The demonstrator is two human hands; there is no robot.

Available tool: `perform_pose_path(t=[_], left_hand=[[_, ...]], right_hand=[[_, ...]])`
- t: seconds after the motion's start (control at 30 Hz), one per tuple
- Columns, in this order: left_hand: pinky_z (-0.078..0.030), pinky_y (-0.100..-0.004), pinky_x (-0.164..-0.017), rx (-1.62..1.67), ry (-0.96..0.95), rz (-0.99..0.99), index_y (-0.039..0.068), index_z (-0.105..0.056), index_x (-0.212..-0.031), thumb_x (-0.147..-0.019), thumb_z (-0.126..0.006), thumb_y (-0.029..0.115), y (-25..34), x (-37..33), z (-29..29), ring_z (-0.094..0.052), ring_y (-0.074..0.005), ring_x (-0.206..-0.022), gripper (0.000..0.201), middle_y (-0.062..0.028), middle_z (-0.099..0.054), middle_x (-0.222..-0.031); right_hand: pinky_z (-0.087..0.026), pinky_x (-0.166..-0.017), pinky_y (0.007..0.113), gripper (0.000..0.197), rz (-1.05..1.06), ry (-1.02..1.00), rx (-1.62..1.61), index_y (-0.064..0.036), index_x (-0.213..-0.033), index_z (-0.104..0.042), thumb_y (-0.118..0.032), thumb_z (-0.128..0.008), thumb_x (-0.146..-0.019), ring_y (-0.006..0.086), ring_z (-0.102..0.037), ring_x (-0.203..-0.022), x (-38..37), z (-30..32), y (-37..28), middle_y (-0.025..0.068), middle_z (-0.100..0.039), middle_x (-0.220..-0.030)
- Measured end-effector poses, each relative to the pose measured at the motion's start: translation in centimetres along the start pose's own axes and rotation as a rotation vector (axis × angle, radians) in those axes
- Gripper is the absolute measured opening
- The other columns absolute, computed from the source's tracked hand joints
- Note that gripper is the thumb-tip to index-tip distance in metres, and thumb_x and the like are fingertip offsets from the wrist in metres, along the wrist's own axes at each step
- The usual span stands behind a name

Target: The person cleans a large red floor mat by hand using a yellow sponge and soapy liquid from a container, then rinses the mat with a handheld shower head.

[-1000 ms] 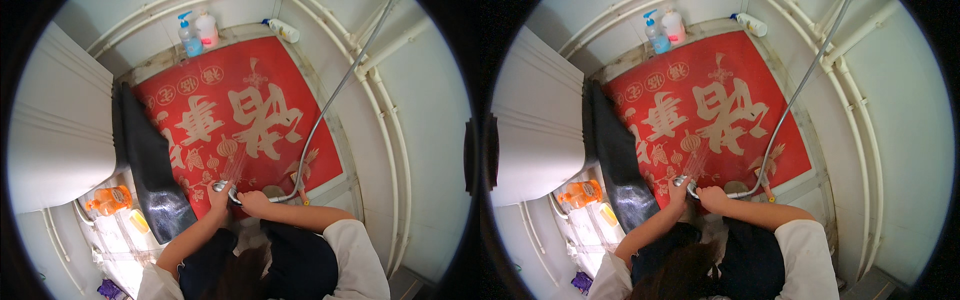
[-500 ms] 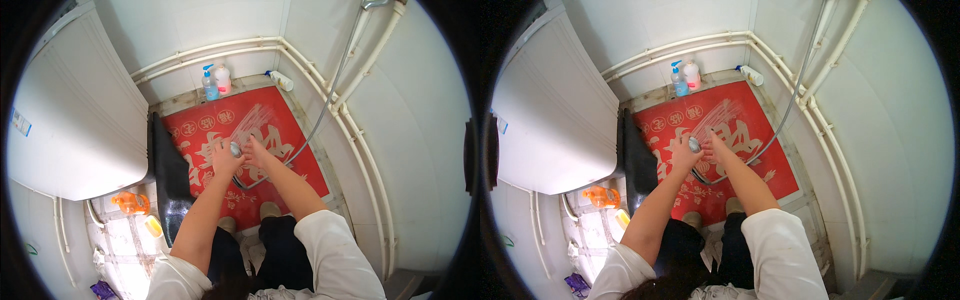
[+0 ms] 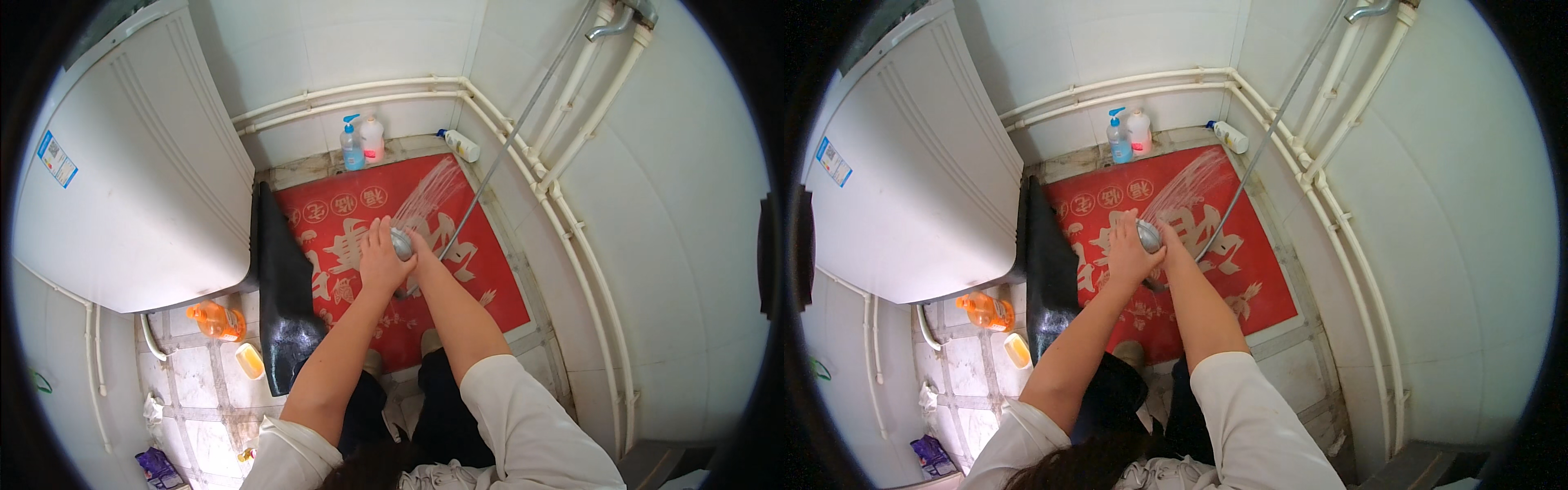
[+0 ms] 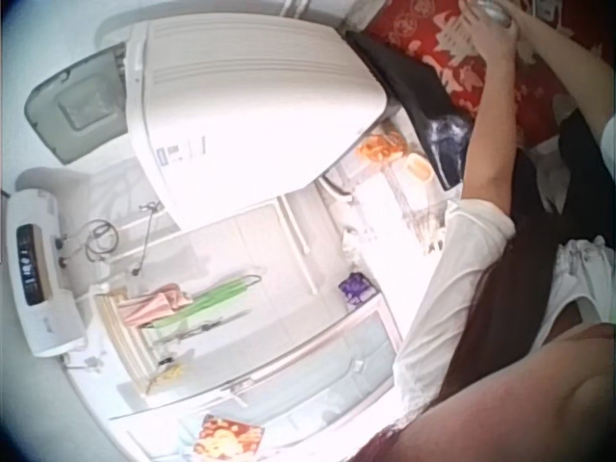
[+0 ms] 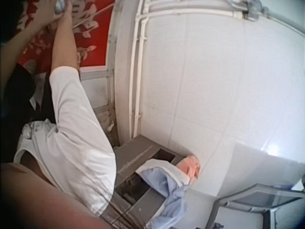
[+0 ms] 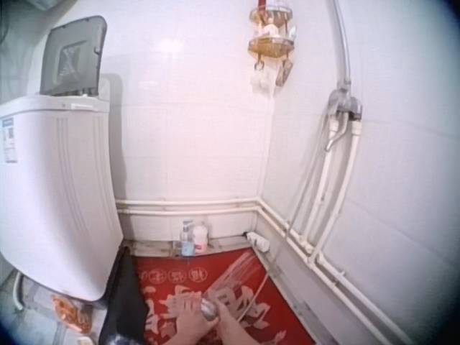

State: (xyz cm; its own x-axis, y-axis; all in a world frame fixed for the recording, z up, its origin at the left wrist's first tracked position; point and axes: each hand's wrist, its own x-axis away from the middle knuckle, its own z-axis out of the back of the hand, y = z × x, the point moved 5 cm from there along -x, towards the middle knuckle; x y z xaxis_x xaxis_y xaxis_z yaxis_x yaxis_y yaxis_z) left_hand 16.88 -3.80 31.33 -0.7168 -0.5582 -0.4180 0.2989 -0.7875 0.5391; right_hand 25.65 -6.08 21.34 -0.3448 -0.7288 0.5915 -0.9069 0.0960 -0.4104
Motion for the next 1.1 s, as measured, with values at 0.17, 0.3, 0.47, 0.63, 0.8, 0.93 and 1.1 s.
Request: perform_pose_path(t=[0.17,0.3,0.47,0.63,0.8,0.93,1.1], left_hand=[[-0.036,-0.0431,-0.088,0.089,0.192,0.063,0.007,-0.035,-0.122,-0.057,-0.072,0.03,0.4,-0.6,1.2,-0.039,-0.0347,-0.107,0.078,-0.0159,-0.041,-0.117],[-0.035,-0.0433,-0.088,0.155,0.224,0.151,0.007,-0.036,-0.122,-0.054,-0.074,0.03,-0.6,-0.1,1.1,-0.039,-0.0349,-0.107,0.081,-0.0184,-0.041,-0.117],[-0.035,-0.0433,-0.088,0.191,0.039,0.155,0.01,-0.028,-0.129,-0.051,-0.076,0.029,-1.7,0.5,0.6,-0.041,-0.0361,-0.104,0.094,-0.0214,-0.042,-0.114],[-0.038,-0.0412,-0.086,0.202,-0.088,0.116,0.012,-0.028,-0.129,-0.05,-0.075,0.028,-2.1,-0.9,0.7,-0.045,-0.0333,-0.101,0.094,-0.0194,-0.045,-0.11],[-0.043,-0.0406,-0.081,0.065,-0.195,0.116,0.018,-0.039,-0.121,-0.051,-0.073,0.03,-2.4,-2.1,0.2,-0.05,-0.0345,-0.097,0.079,-0.0182,-0.045,-0.11],[-0.045,-0.0401,-0.079,0.081,-0.185,0.207,0.02,-0.044,-0.115,-0.054,-0.07,0.03,-3.9,-2.2,-0.9,-0.052,-0.0345,-0.095,0.068,-0.0167,-0.046,-0.11],[-0.045,-0.0402,-0.078,0.083,-0.209,0.294,0.021,-0.044,-0.115,-0.052,-0.071,0.03,-5.1,-2.6,-1.0,-0.052,-0.0337,-0.095,0.069,-0.0156,-0.045,-0.11]], right_hand=[[-0.047,-0.071,0.036,0.043,-0.004,-0.018,0.022,-0.0082,-0.107,-0.049,-0.044,-0.037,-0.086,0.0224,-0.057,-0.084,0.0,-0.1,0.9,0.0098,-0.056,-0.099],[-0.047,-0.07,0.035,0.042,-0.007,-0.035,0.014,-0.0086,-0.106,-0.05,-0.043,-0.037,-0.086,0.022,-0.057,-0.082,-0.7,-0.2,1.8,0.009,-0.057,-0.097],[-0.047,-0.069,0.035,0.04,-0.017,-0.079,-0.007,-0.0092,-0.104,-0.051,-0.043,-0.037,-0.086,0.0216,-0.057,-0.08,-1.0,-0.6,2.8,0.0082,-0.057,-0.095],[-0.048,-0.068,0.035,0.039,-0.038,-0.126,-0.038,-0.0098,-0.102,-0.051,-0.042,-0.038,-0.086,0.0211,-0.058,-0.079,-1.9,-0.7,3.4,0.0073,-0.058,-0.093],[-0.048,-0.067,0.034,0.037,-0.061,-0.19,-0.065,-0.0104,-0.1,-0.052,-0.042,-0.038,-0.086,0.0207,-0.058,-0.077,-2.8,-0.9,3.6,0.0064,-0.059,-0.091],[-0.048,-0.066,0.034,0.036,-0.033,-0.228,-0.087,-0.0109,-0.099,-0.053,-0.041,-0.039,-0.086,0.0203,-0.058,-0.075,-3.9,-0.4,3.4,0.0057,-0.059,-0.089],[-0.047,-0.07,0.034,0.031,0.103,-0.347,-0.175,-0.0099,-0.096,-0.052,-0.035,-0.036,-0.087,0.0193,-0.056,-0.083,-4.6,-0.4,2.6,0.0067,-0.057,-0.093]])
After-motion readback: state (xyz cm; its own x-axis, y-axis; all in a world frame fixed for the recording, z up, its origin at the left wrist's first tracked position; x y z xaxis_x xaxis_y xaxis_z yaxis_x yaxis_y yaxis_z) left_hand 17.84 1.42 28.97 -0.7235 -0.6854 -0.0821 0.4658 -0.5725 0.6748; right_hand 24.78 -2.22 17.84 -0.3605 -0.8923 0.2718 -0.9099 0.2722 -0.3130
